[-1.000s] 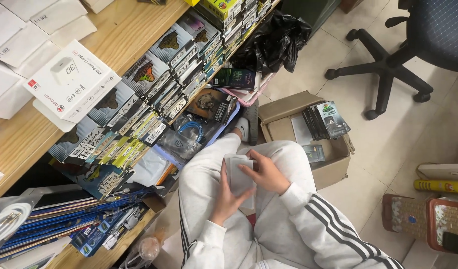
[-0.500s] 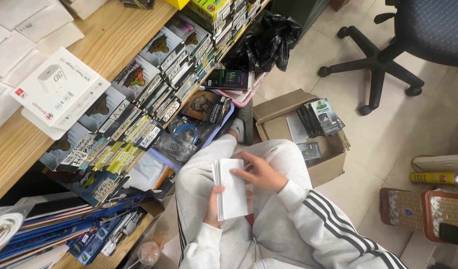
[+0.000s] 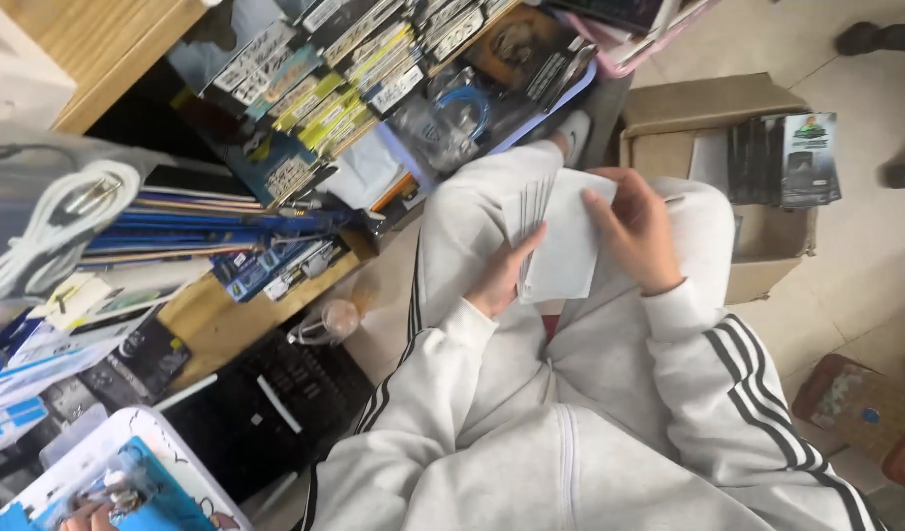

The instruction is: Packaging screen protectors by sliding them into protective sleeves and placing them into retail boxes.

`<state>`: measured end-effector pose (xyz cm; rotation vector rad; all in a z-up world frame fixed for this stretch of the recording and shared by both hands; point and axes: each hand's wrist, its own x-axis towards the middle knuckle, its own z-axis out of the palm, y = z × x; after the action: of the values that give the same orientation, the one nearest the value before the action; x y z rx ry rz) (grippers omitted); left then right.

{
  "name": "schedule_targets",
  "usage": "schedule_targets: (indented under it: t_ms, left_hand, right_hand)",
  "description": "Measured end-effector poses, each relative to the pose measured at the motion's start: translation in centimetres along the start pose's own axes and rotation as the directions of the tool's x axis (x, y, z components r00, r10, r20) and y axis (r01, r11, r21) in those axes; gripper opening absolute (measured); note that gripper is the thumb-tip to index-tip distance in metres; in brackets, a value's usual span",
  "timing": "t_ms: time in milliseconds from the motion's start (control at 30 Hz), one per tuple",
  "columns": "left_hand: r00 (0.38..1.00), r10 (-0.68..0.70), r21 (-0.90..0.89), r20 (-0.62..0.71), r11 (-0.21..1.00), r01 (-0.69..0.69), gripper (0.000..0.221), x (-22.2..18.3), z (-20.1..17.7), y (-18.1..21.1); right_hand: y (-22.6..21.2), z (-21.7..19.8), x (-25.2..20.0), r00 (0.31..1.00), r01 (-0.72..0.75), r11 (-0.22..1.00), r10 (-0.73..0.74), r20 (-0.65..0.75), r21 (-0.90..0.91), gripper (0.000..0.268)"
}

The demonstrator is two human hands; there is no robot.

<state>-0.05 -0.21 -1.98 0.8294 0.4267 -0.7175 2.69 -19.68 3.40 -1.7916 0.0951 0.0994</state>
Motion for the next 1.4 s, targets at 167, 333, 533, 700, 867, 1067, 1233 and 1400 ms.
schedule_targets:
  t_ms: [167,333,533,700,867,1067,1233,1400]
  left_hand:
    - [0.999,0.04,0.061,-0.029,0.997,-0.038,0.065,-0.4,0.5,0.8]
    - [0.997,0.051,0.162,-0.053,0.986,-0.042,0.069,-1.0,1.7,1.6]
    - [0.988,0.057,0.172,-0.146,0.985,-0.032,0.078,-1.9,3.0,3.0]
    - [0.994,0.045,0.048,-0.096,0.998,-0.04,0.073,0.5,-0.7,0.0]
    - [1.0,-0.001,-0.094,0.013,0.996,0.002,0.063,5.5,-6.3,-5.8]
    - [0.989,-0.07,-0.062,0.131,0.995,0.078,0.066,1.2,-1.7,-1.8]
    - [0.987,-0.051,0.001,0.153,0.999,0.051,0.064,2.4,-3.1,-2.9]
    - [0.994,-0.015,0.079,0.112,0.997,0.006,0.064,0.9,-1.7,-1.1]
  right_hand:
    - [-0.4,0.0,0.0,0.999,0.009,0.998,-0.006,-0.041,0.06,0.026]
    - [-1.1,0.4,0.1,0.995,0.042,0.998,-0.038,-0.087,0.044,0.019]
    - [0.0,-0.3,0.2,0.982,0.064,0.995,-0.049,-0.181,0.079,0.009]
    - [0.0,-0.6,0.3,0.984,0.03,0.981,0.005,-0.177,0.194,0.01]
    - [-0.4,-0.8,0.4,0.988,0.019,0.977,0.014,-0.154,0.212,0.013]
    - [-0.9,0.4,0.1,0.994,0.044,0.999,-0.041,-0.103,0.022,0.018]
    - [-0.1,0.0,0.4,0.997,0.066,0.991,-0.069,-0.024,-0.119,0.031]
    - [0.0,-0.1,0.1,1.0,0.0,0.993,0.003,0.023,-0.118,0.045]
